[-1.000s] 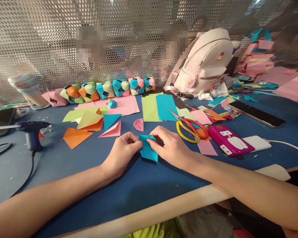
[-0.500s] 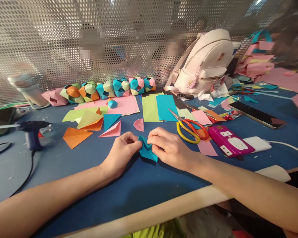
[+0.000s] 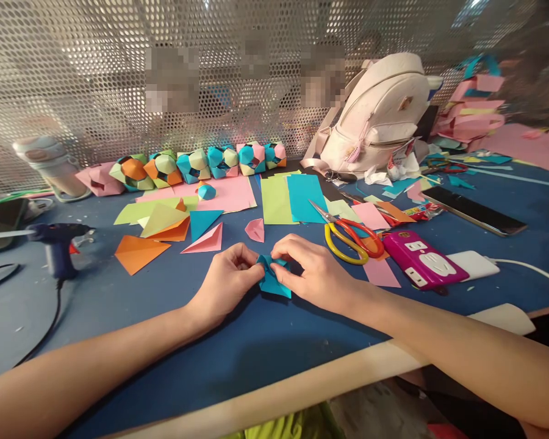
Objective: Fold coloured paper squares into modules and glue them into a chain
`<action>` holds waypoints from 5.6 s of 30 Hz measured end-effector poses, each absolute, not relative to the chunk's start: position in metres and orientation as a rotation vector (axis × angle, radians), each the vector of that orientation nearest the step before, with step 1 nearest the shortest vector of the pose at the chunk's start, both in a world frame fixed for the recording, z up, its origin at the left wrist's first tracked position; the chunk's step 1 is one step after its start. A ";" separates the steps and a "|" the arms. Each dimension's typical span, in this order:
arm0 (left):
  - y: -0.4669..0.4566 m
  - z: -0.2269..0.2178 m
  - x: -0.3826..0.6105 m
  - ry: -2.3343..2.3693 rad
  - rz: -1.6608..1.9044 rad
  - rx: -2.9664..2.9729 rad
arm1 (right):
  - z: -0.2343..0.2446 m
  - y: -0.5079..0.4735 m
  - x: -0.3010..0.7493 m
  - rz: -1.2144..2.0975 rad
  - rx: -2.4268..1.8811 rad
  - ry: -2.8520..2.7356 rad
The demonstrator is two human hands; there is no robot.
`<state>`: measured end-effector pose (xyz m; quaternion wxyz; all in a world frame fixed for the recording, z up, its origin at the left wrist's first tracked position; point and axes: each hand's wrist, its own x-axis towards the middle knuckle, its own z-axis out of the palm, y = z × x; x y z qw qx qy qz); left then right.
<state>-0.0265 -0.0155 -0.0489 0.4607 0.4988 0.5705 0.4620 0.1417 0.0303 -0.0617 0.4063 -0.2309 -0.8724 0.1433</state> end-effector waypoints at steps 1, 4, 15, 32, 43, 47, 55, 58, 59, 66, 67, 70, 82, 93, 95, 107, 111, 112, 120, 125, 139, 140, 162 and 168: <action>-0.015 -0.049 -0.027 1.407 1.136 1.238 | -0.062 0.031 0.142 0.396 -0.608 -2.197; -0.015 -0.050 -0.027 1.406 1.129 1.266 | -0.062 0.032 0.141 0.502 -0.663 -2.197; -0.014 -0.049 -0.028 1.430 1.186 1.241 | -0.052 0.029 0.142 0.567 -0.670 -2.203; -0.018 -0.051 -0.027 1.403 1.163 1.161 | -0.055 0.031 0.148 -0.344 -0.439 -2.299; -0.019 -0.050 -0.027 1.415 1.199 1.207 | -0.053 0.031 0.146 -0.071 -0.422 -2.229; -0.019 -0.051 -0.026 1.395 1.194 1.223 | -0.056 0.035 0.143 0.006 -0.508 -2.161; -0.019 -0.051 -0.027 1.424 1.172 1.213 | -0.050 0.031 0.147 0.085 -0.485 -2.190; -0.019 -0.050 -0.026 1.426 1.187 1.232 | -0.043 0.030 0.149 0.668 -0.676 -2.027; -0.019 -0.049 -0.026 1.428 1.189 1.239 | -0.041 0.031 0.149 0.849 -0.756 -1.950; -0.018 -0.053 -0.028 1.453 1.171 1.239 | -0.049 0.032 0.139 0.815 -0.838 -2.043; -0.017 -0.053 -0.028 1.445 1.162 1.233 | -0.052 0.032 0.138 0.713 -0.805 -2.060; -0.017 -0.054 -0.028 1.419 1.152 1.207 | -0.059 0.031 0.137 0.518 -0.669 -2.094; -0.017 -0.053 -0.028 1.411 1.159 1.215 | -0.057 0.029 0.142 0.091 -0.404 -2.265; -0.019 -0.050 -0.026 1.412 1.169 1.284 | -0.061 0.030 0.140 0.467 -0.601 -2.176; -0.019 -0.050 -0.026 1.414 1.162 1.297 | -0.060 0.030 0.140 0.540 -0.651 -2.180; -0.020 -0.050 -0.026 1.408 1.118 1.320 | -0.059 0.030 0.138 0.602 -0.687 -2.150; -0.020 -0.049 -0.026 1.394 1.092 1.316 | -0.059 0.030 0.139 0.558 -0.662 -2.144; -0.020 -0.049 -0.026 1.384 1.085 1.320 | -0.059 0.030 0.139 0.551 -0.658 -2.141; -0.020 -0.048 -0.026 1.386 1.102 1.331 | -0.059 0.030 0.138 0.539 -0.640 -2.118; -0.020 -0.051 -0.026 1.388 1.108 1.351 | -0.060 0.030 0.139 0.531 -0.616 -2.112; -0.020 -0.051 -0.026 1.327 1.163 1.335 | -0.058 0.030 0.140 0.510 -0.555 -2.125; -0.020 -0.050 -0.026 1.324 1.158 1.333 | -0.057 0.029 0.140 0.520 -0.555 -2.127; -0.020 -0.053 -0.026 1.435 1.094 1.458 | -0.055 0.028 0.141 0.525 -0.596 -2.179; -0.015 -0.057 -0.030 1.455 1.218 1.426 | -0.058 0.031 0.141 0.450 -0.707 -2.211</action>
